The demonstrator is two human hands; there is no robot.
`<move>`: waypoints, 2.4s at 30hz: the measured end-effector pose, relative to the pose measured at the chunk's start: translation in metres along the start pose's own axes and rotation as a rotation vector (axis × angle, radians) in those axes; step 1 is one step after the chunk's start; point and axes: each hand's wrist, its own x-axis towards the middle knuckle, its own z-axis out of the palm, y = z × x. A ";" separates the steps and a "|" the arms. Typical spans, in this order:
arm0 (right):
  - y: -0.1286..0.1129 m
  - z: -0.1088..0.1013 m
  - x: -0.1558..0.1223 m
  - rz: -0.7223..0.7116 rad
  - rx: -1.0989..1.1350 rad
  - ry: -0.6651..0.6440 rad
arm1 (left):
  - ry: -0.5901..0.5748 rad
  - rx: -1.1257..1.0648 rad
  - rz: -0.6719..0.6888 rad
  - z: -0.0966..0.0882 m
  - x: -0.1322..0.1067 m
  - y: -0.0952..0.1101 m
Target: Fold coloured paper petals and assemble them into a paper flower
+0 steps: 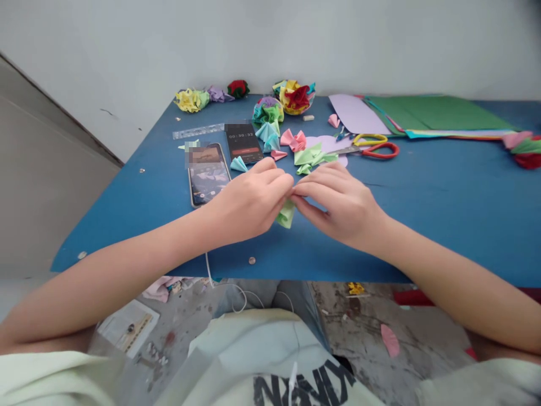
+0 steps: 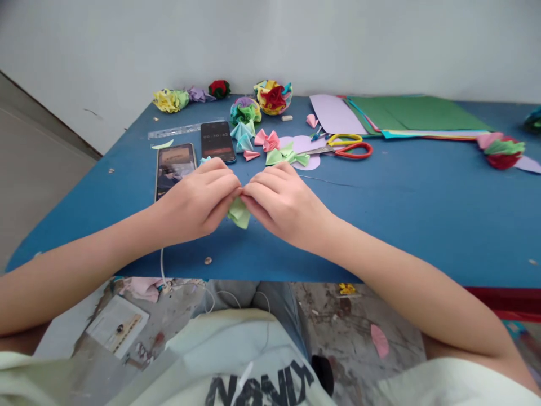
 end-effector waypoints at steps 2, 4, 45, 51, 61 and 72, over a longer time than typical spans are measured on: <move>-0.001 -0.004 0.003 0.080 0.130 -0.016 | 0.004 0.115 0.084 -0.002 0.000 -0.002; -0.002 -0.008 0.005 0.119 0.259 -0.059 | 0.010 0.180 0.155 -0.004 -0.001 -0.004; -0.011 0.012 -0.004 0.051 -0.192 0.078 | -0.049 -0.025 -0.170 0.012 -0.001 0.004; -0.015 0.013 -0.003 -0.020 -0.418 0.045 | -0.097 -0.313 -0.351 0.008 0.001 0.010; 0.000 0.005 0.001 -0.013 -0.131 0.005 | -0.048 -0.001 -0.058 0.002 0.000 -0.001; -0.006 0.015 -0.004 0.024 -0.145 0.060 | -0.027 -0.024 -0.086 -0.003 -0.002 -0.003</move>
